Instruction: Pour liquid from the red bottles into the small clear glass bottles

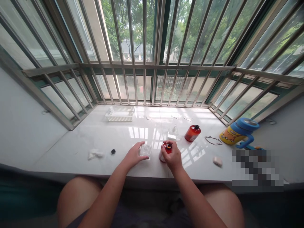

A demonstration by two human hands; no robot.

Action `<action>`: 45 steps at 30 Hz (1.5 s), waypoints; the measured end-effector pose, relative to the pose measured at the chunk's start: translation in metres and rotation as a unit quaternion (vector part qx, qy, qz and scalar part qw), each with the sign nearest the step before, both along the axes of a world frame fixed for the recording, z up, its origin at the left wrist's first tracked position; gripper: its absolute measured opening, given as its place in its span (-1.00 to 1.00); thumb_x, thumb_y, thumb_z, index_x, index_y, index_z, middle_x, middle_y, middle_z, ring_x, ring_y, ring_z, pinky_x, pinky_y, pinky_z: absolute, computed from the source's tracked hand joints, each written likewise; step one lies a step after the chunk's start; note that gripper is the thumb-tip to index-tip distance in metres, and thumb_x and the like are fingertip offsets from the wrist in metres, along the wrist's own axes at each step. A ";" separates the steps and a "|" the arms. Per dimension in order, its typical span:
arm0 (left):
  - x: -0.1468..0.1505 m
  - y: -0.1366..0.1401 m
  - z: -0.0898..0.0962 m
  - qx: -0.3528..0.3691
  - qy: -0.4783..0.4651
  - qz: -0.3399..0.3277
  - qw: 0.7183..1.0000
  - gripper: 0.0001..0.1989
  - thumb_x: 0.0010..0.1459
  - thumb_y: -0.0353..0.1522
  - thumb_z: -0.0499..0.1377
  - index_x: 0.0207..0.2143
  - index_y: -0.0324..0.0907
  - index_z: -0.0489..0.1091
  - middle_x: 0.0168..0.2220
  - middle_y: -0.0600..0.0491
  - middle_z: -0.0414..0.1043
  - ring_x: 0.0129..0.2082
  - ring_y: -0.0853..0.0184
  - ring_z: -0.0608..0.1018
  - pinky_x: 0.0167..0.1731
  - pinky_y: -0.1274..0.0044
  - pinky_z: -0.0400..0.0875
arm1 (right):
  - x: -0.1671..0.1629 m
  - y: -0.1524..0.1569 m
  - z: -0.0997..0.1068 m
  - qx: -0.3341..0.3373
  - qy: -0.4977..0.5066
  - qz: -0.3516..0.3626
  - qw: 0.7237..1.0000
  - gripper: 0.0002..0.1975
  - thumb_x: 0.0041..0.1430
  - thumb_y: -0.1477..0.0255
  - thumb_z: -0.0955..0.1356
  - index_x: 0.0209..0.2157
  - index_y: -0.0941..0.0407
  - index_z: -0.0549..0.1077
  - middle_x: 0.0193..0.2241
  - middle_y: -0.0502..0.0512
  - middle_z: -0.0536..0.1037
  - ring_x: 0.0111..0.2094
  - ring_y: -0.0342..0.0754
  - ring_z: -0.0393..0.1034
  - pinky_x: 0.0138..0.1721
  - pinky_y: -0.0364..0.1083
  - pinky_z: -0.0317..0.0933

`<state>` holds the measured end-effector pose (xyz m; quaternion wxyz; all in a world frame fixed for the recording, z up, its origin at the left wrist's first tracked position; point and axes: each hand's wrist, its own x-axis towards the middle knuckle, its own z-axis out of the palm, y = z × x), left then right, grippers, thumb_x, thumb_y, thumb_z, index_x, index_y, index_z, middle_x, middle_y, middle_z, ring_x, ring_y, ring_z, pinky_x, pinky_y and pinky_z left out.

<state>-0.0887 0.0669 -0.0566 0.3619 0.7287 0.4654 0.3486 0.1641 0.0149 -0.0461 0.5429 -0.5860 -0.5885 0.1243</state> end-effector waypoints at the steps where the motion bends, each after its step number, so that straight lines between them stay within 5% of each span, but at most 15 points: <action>1: 0.002 -0.001 -0.001 -0.005 -0.016 0.010 1.000 -0.24 -0.16 -0.21 0.60 0.14 0.01 0.53 0.13 -0.12 0.59 0.15 -0.09 0.63 0.16 0.12 0.56 | 0.000 0.001 0.000 0.003 -0.007 0.013 1.000 -0.71 0.32 0.19 0.42 -0.04 0.02 0.39 -0.04 0.15 0.61 -0.07 0.09 0.57 -0.01 0.08 0.46; 7: -0.002 -0.026 0.016 0.025 -0.021 0.026 0.999 -0.31 -0.14 -0.16 0.59 0.06 -0.02 0.49 0.08 -0.02 0.56 0.14 0.04 0.61 0.21 0.13 0.55 | 0.006 0.009 0.006 0.042 -0.053 0.106 0.992 -0.55 0.29 0.14 0.48 0.07 0.03 0.36 0.21 0.31 0.42 0.25 0.20 0.37 0.20 0.22 0.38; 12: -0.012 -0.054 0.061 0.061 -0.012 -0.007 0.998 -0.25 -0.15 -0.09 0.60 0.10 0.00 0.50 0.10 -0.08 0.57 0.14 0.01 0.62 0.19 0.15 0.59 | 0.007 -0.012 0.022 0.106 -0.082 0.058 0.989 -0.60 0.36 0.12 0.42 0.10 0.01 0.37 0.28 0.32 0.36 0.35 0.30 0.23 0.32 0.38 0.20; 15: -0.013 -0.068 0.093 0.062 -0.014 -0.028 0.998 -0.20 -0.20 -0.06 0.61 0.11 0.01 0.52 0.08 -0.10 0.58 0.11 -0.02 0.63 0.14 0.17 0.63 | -0.003 -0.038 0.035 0.120 -0.002 0.064 0.991 -0.65 0.44 0.09 0.34 0.08 -0.01 0.38 0.25 0.30 0.39 0.32 0.29 0.29 0.29 0.36 0.26; 18: -0.009 -0.079 0.119 0.057 -0.028 -0.061 0.996 -0.18 -0.23 -0.06 0.62 0.13 0.03 0.53 0.07 -0.10 0.59 0.08 -0.03 0.64 0.09 0.19 0.66 | -0.017 -0.065 0.048 0.024 0.142 0.169 0.975 -0.48 0.41 -0.09 0.29 0.16 -0.03 0.38 0.20 0.30 0.43 0.16 0.26 0.45 0.06 0.21 0.48; 23: 0.009 -0.087 0.140 0.061 -0.092 -0.167 0.980 -0.12 -0.28 -0.10 0.65 0.14 -0.04 0.53 0.06 -0.11 0.60 0.04 0.01 0.65 0.03 0.30 0.65 | -0.034 -0.092 0.063 -0.169 0.361 0.362 0.842 -0.05 0.05 -0.34 0.44 0.27 0.00 0.37 0.19 0.28 0.48 0.15 0.32 0.44 0.07 0.17 0.43; 27: 0.031 -0.087 0.141 0.054 -0.105 -0.219 0.968 -0.10 -0.27 -0.12 0.66 0.17 -0.02 0.50 0.09 -0.09 0.60 0.04 0.04 0.65 -0.04 0.39 0.62 | -0.036 -0.102 0.067 -0.193 0.544 0.371 0.727 0.01 -0.13 -0.35 0.52 0.21 0.00 0.46 0.12 0.27 0.54 0.06 0.31 0.51 0.04 0.18 0.45; 30: 0.042 -0.084 0.136 0.066 -0.098 -0.238 0.964 -0.07 -0.19 -0.12 0.63 0.25 0.04 0.44 0.18 -0.09 0.56 0.16 0.01 0.60 0.12 0.33 0.57 | -0.031 -0.105 0.063 -0.194 0.613 0.339 0.687 -0.04 -0.10 -0.30 0.55 0.22 -0.05 0.47 0.12 0.25 0.55 0.04 0.29 0.53 0.01 0.18 0.48; 36: 0.049 -0.060 0.098 0.059 -0.116 -0.178 0.975 0.24 -0.27 -0.02 0.63 0.44 0.08 0.19 0.45 -0.13 0.23 0.45 -0.12 0.30 0.47 0.13 0.19 | -0.011 -0.102 0.030 -0.136 0.646 0.226 0.716 0.01 -0.20 -0.35 0.53 0.24 -0.16 0.44 0.14 0.17 0.57 0.02 0.24 0.57 -0.28 0.00 0.53; 40: 0.068 -0.034 0.061 -0.008 -0.058 -0.104 0.993 0.31 -0.29 -0.01 0.64 0.46 0.05 0.10 0.51 -0.16 0.08 0.52 -0.15 0.15 0.49 0.03 0.09 | 0.007 -0.087 0.014 -0.065 0.627 0.157 0.760 0.00 -0.24 -0.36 0.54 0.19 -0.15 0.47 0.09 0.16 0.60 0.01 0.23 0.59 -0.15 0.05 0.56; 43: 0.091 -0.021 0.037 -0.092 -0.074 -0.085 0.989 0.30 -0.31 -0.11 0.67 0.44 -0.05 0.12 0.45 -0.23 0.20 0.45 -0.15 0.28 0.43 0.05 0.22 | 0.021 -0.070 0.011 -0.016 0.593 0.127 0.795 0.01 -0.27 -0.39 0.52 0.15 -0.13 0.47 0.05 0.14 0.60 0.02 0.25 0.58 0.01 0.17 0.53; 45: 0.103 -0.020 0.026 -0.126 -0.106 -0.076 0.983 0.08 -0.19 -0.19 0.63 0.33 -0.10 0.22 0.28 -0.20 0.43 0.29 -0.06 0.50 0.32 0.12 0.39 | 0.028 -0.060 0.010 0.010 0.567 0.117 0.815 0.01 -0.28 -0.40 0.51 0.15 -0.14 0.45 0.02 0.12 0.60 0.02 0.24 0.57 0.07 0.21 0.50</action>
